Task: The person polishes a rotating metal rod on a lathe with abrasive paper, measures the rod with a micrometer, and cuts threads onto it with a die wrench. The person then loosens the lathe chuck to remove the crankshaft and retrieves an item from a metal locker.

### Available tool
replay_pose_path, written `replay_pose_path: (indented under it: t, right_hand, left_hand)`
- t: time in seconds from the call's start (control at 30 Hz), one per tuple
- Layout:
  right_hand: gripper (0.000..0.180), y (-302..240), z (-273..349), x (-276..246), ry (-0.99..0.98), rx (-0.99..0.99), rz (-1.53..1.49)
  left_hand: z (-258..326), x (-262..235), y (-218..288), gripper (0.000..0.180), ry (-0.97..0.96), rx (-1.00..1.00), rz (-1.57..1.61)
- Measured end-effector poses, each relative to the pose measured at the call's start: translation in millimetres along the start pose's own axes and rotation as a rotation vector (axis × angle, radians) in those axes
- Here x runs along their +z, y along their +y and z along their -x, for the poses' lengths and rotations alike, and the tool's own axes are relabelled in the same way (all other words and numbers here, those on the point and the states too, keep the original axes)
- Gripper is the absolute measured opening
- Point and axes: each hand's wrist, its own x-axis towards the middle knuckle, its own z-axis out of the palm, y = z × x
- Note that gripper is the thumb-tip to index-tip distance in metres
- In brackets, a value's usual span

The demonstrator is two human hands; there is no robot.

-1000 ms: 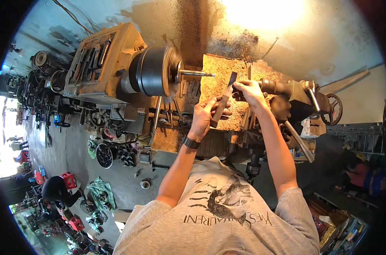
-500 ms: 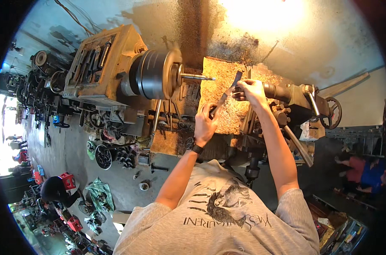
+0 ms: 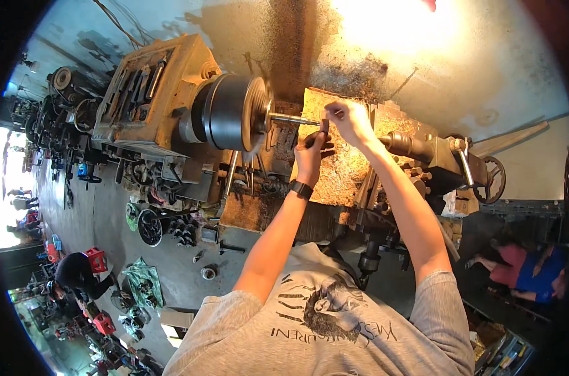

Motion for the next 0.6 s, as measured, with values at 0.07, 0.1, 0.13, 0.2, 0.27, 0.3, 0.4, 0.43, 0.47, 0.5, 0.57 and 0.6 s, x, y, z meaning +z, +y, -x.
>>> replay_pose_path:
  t: [0.07, 0.1, 0.13, 0.2, 0.27, 0.3, 0.4, 0.43, 0.47, 0.5, 0.57, 0.6]
  right_hand:
    - [0.027, 12.3, 0.6, 7.3, -0.062, -0.099, 0.176]
    - [0.027, 15.1, -0.2, 10.3, -0.061, -0.097, 0.176]
    - [0.029, 18.0, -1.3, 12.9, -0.081, -0.088, 0.223]
    - [0.031, 16.2, -3.8, 14.6, -0.102, -0.081, 0.268]
    - [0.030, 6.1, -6.7, 13.7, -0.214, -0.014, 0.214]
    - [0.031, 8.6, -10.1, 13.8, -0.256, 0.014, 0.161]
    - [0.030, 15.8, -13.8, 14.2, -0.257, 0.026, 0.085]
    - [0.030, 17.2, -14.7, 15.1, -0.256, 0.027, 0.085]
    - [0.029, 18.6, -15.5, 16.1, -0.254, 0.021, 0.100]
    - [0.028, 16.7, -16.1, 17.3, -0.255, 0.012, 0.112]
    - [0.027, 14.1, -16.8, 17.5, -0.267, 0.028, 0.108]
    - [0.027, 14.2, -17.0, 17.5, -0.276, 0.048, 0.107]
  left_hand:
    - [-5.1, 2.7, -2.9, 0.023, -0.008, -0.013, -0.008]
    - [-7.2, 3.0, -4.3, 0.023, -0.012, -0.008, -0.006]
    - [-8.8, 3.2, -5.6, 0.023, -0.017, -0.003, -0.005]
    - [-11.4, -0.9, -7.0, 0.024, -0.023, -0.011, -0.007]
    - [-14.7, -6.2, -8.3, 0.024, -0.024, -0.017, -0.009]
    - [-15.5, -4.7, -9.2, 0.024, -0.026, -0.027, 0.002]
    - [-15.8, -0.7, -11.2, 0.023, -0.016, -0.049, 0.006]
    - [-15.4, 0.6, -10.6, 0.023, -0.003, -0.059, -0.001]
    - [-15.4, 0.8, -10.0, 0.023, -0.005, -0.061, -0.001]
    - [-15.9, -1.7, -9.4, 0.023, -0.017, -0.059, 0.005]
    - [-17.1, -5.3, -9.0, 0.023, -0.026, -0.056, 0.010]
    - [-17.9, -5.7, -9.2, 0.023, -0.028, -0.064, 0.019]
